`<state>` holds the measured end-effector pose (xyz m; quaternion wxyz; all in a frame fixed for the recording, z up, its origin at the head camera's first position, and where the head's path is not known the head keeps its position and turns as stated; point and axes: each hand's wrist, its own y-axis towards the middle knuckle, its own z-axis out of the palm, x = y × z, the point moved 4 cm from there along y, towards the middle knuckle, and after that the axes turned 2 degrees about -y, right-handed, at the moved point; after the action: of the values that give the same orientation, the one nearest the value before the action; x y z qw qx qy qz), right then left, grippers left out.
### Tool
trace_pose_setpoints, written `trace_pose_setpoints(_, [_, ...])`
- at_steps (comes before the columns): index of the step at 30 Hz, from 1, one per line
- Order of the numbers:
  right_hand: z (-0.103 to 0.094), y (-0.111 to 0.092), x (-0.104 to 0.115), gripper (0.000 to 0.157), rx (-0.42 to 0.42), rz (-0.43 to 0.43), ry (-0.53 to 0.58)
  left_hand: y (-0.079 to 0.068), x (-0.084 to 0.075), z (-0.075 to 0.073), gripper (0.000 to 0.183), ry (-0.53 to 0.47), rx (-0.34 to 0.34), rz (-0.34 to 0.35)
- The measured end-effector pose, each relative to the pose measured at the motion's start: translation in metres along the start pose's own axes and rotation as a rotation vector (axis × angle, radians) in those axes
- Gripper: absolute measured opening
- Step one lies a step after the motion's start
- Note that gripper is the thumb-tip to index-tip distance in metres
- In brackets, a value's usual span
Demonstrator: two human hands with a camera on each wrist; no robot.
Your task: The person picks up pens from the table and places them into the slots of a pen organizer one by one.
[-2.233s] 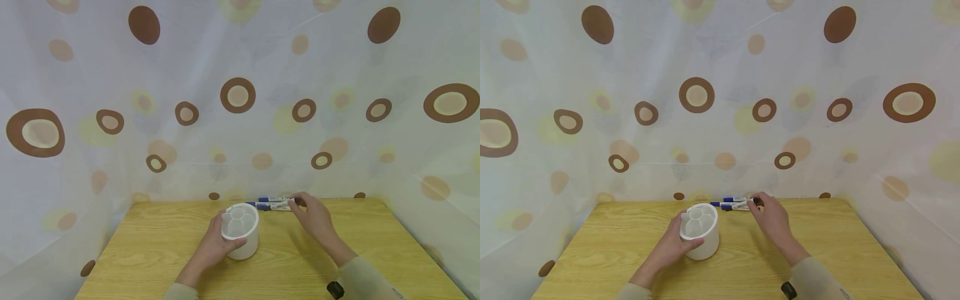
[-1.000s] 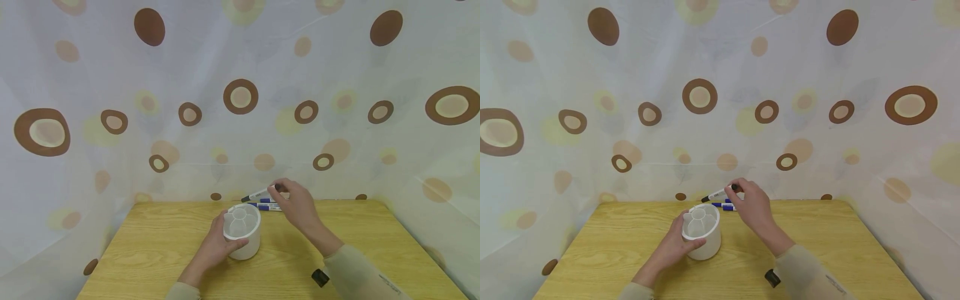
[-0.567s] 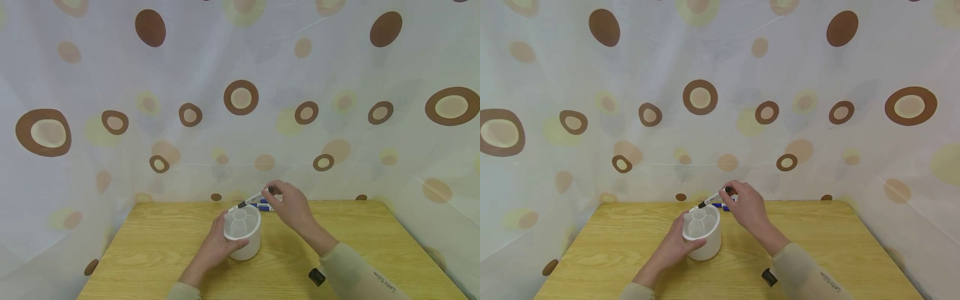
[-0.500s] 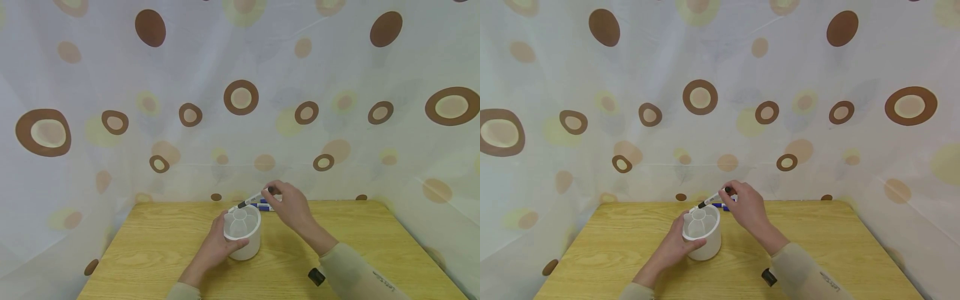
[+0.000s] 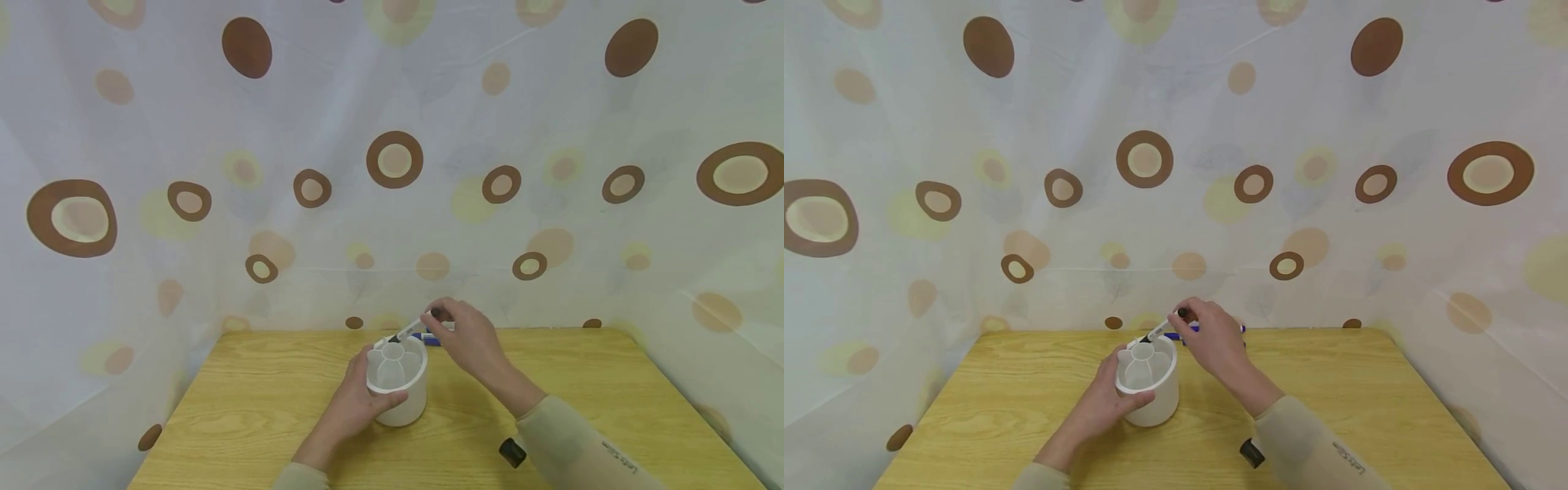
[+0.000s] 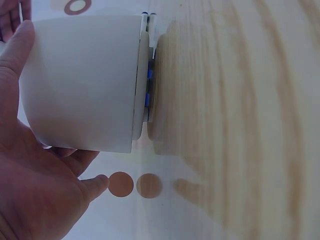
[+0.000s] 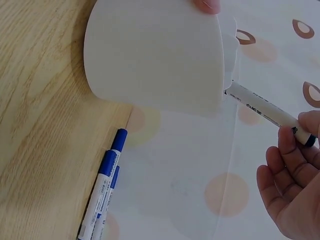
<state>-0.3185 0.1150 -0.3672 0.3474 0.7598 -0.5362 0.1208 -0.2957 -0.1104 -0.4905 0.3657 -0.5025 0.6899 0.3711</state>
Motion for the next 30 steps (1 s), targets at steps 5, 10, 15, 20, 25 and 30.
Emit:
trace_pose_setpoints(5, [0.005,0.001,0.001,0.021,0.002,-0.013,0.0,-0.001,0.0,0.001,0.116,0.003,-0.006,0.005])
trace_pose_setpoints(10, [0.01,0.003,0.001,0.022,0.02,0.004,0.003,0.0,0.0,0.001,0.115,0.004,-0.01,0.011])
trace_pose_setpoints(15, [0.013,0.005,0.0,0.022,0.03,0.01,-0.006,0.0,0.0,0.001,0.116,-0.008,-0.005,0.009])
trace_pose_setpoints(20, [0.016,0.007,0.001,0.023,0.033,-0.014,0.005,-0.001,-0.001,0.001,0.115,-0.017,-0.006,0.015])
trace_pose_setpoints(25, [0.021,0.009,0.0,0.025,0.052,-0.006,0.012,-0.002,-0.001,0.001,0.116,-0.016,-0.002,0.013])
trace_pose_setpoints(30, [0.024,0.011,0.003,0.028,0.067,0.0,0.04,0.0,0.001,0.001,0.117,-0.016,0.003,0.004])
